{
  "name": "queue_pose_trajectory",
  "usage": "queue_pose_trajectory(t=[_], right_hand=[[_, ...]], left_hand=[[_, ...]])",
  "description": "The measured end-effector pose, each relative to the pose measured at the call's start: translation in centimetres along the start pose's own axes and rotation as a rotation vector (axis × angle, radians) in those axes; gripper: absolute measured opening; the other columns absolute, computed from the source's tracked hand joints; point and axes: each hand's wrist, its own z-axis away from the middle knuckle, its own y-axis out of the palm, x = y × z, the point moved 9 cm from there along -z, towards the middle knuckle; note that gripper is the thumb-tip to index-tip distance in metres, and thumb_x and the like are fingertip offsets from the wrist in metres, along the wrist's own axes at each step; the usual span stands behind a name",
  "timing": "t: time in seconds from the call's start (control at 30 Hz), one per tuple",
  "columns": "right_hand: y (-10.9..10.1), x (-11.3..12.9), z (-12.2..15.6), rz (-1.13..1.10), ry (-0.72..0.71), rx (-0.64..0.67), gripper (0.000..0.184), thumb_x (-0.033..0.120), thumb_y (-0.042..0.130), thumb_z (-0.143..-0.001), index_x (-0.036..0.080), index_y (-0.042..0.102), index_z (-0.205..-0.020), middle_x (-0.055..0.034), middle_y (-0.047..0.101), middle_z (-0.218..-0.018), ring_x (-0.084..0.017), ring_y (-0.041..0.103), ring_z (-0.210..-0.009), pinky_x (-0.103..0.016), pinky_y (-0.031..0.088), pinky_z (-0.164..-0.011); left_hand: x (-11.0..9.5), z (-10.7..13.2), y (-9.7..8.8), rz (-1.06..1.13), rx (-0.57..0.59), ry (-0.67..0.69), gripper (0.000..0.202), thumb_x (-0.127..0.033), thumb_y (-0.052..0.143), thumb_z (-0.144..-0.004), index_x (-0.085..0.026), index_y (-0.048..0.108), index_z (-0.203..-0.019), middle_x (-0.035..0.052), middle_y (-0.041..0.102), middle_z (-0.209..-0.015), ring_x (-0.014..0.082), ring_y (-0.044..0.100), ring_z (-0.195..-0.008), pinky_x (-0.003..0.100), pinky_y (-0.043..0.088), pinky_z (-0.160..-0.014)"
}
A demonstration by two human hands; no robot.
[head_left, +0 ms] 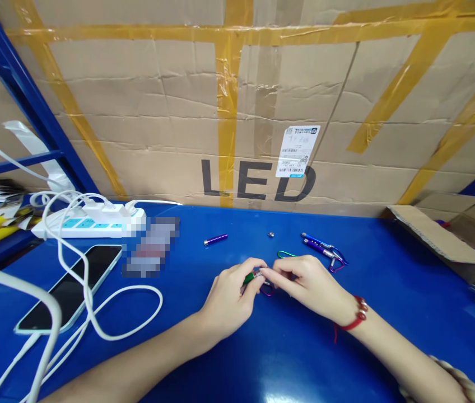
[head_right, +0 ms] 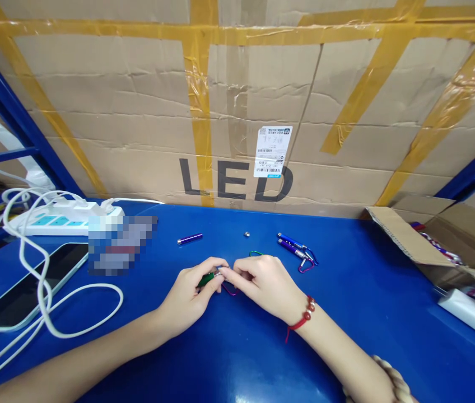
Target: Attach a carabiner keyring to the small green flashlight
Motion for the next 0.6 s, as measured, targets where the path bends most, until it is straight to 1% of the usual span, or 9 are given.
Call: queue_pose_trajectory(t=[0.1, 0.2, 0.27, 0.37, 0.47, 0.53, 0.6], right_hand=[[-1.1, 0.0, 0.3, 0.078, -0.027, -0.132, 0.039, 0.042, 0.044, -0.088, 0.016, 0.055, -0.061, 0.0009, 0.051, -0.052, -0.008, 0.044, -0.046, -0.02, 0.03, -0.048], [-1.7, 0.4, 0.5, 0.109, -0.078, -0.209, 0.034, 0.039, 0.045, -0.087, 0.016, 0.057, -0.066, 0.0002, 0.052, -0.054, -0.007, 0.044, -0.047, -0.02, 0.032, -0.048], [-2.0, 0.7, 0.6, 0.113, -0.108, -0.238, 0.029, 0.037, 0.046, -0.087, 0.016, 0.06, -0.072, -0.0009, 0.055, -0.059, -0.007, 0.045, -0.047, -0.019, 0.034, -0.047], [-2.3, 1.3, 0.8, 0.134, -0.177, -0.28, 0.022, 0.033, 0.048, -0.087, 0.016, 0.063, -0.089, -0.0025, 0.061, -0.069, -0.006, 0.048, -0.047, -0.019, 0.037, -0.047], [-2.5, 1.8, 1.3, 0.181, -0.244, -0.323, 0.023, 0.029, 0.049, -0.087, 0.019, 0.064, -0.101, -0.0042, 0.064, -0.078, -0.007, 0.055, -0.053, -0.018, 0.041, -0.049], [-2.6, 1.7, 1.3, 0.164, -0.248, -0.333, 0.023, 0.028, 0.05, -0.086, 0.021, 0.065, -0.103, -0.0049, 0.064, -0.083, -0.009, 0.058, -0.06, -0.019, 0.044, -0.053], [-2.9, 1.4, 1.1, 0.077, -0.236, -0.331, 0.022, 0.029, 0.052, -0.086, 0.022, 0.067, -0.099, -0.0057, 0.063, -0.086, -0.011, 0.059, -0.065, -0.022, 0.048, -0.058]], left_hand=[[-0.3, 0.1, 0.1, 0.056, 0.007, -0.005, 0.019, -0.026, 0.041, -0.087, -0.022, 0.055, -0.099, -0.0029, 0.06, -0.068, 0.0107, 0.053, -0.059, 0.019, 0.037, -0.054], [-0.6, 0.1, 0.2, 0.11, 0.02, -0.019, 0.02, -0.027, 0.041, -0.087, -0.021, 0.056, -0.099, -0.003, 0.058, -0.065, 0.0102, 0.052, -0.057, 0.019, 0.037, -0.054], [-0.5, 0.1, 0.1, 0.142, 0.019, -0.032, 0.02, -0.028, 0.041, -0.087, -0.02, 0.056, -0.098, -0.0028, 0.057, -0.063, 0.0105, 0.052, -0.057, 0.019, 0.038, -0.055], [-0.5, 0.0, -0.2, 0.182, -0.009, -0.029, 0.021, -0.027, 0.04, -0.088, -0.018, 0.056, -0.098, -0.0026, 0.055, -0.061, 0.0106, 0.052, -0.058, 0.02, 0.039, -0.057], [-0.5, -0.2, -0.6, 0.192, -0.045, -0.015, 0.023, -0.027, 0.039, -0.088, -0.017, 0.056, -0.101, -0.0025, 0.054, -0.062, 0.0107, 0.052, -0.058, 0.02, 0.039, -0.057], [-0.4, -0.3, -0.6, 0.181, -0.055, -0.015, 0.024, -0.027, 0.039, -0.088, -0.018, 0.056, -0.102, -0.0023, 0.055, -0.062, 0.0109, 0.051, -0.059, 0.02, 0.039, -0.057], [-0.3, -0.4, -0.6, 0.166, -0.059, -0.015, 0.024, -0.027, 0.039, -0.088, -0.017, 0.056, -0.102, -0.0023, 0.054, -0.062, 0.0107, 0.051, -0.058, 0.02, 0.039, -0.056]])
